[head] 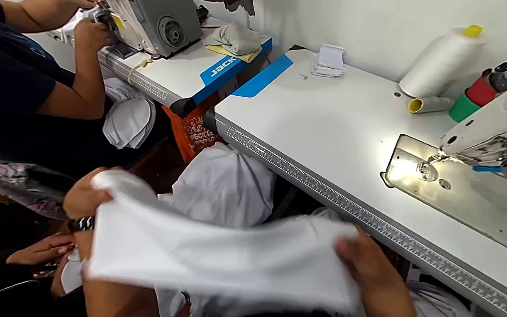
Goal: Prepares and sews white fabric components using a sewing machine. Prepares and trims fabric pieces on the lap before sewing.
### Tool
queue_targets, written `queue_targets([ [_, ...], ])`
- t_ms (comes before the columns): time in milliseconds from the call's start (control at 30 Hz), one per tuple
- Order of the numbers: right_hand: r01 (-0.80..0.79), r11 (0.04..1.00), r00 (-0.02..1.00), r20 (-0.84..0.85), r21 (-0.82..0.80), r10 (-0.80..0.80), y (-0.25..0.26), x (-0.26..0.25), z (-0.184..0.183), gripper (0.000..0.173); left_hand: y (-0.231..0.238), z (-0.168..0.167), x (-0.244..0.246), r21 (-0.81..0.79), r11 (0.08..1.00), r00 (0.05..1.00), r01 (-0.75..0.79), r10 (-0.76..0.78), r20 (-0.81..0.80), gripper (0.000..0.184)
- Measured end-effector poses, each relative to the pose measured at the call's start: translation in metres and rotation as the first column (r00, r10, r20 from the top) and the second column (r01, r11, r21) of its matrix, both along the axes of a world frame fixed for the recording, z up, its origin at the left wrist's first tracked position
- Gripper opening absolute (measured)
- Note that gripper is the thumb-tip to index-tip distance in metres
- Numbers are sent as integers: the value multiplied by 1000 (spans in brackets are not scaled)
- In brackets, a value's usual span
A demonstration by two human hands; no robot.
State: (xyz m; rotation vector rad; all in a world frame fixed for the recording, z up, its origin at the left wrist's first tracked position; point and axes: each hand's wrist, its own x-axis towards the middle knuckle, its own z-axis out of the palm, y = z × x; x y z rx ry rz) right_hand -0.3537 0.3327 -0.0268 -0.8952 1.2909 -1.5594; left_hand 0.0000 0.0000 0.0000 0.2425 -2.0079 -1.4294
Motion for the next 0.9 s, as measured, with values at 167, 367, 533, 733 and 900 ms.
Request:
queue_targets([
  [167,87,963,991,121,-256,-57,-80,-9,-7,21,-71,-7,-27,230,909,933,-348,360,-11,15],
  [367,14,983,984,-173,-183,-47,-79,41,-18,14,-56,-20,12,249,723,764,-644,617,187,20],
  [533,-104,929,990,126,355,63,-80,96,-138,26,-75,-111,21,-228,632,188,-741,521,833,46],
  [733,-544,754,745,-200,369,636,0,79,-150,33,-58,-152,-87,-607,630,237,-485,763,602,46],
  [900,-90,872,831,-447,480,332,106,30,-120,36,-68,-228,-209,-668,716,562,-204,644,519,82],
])
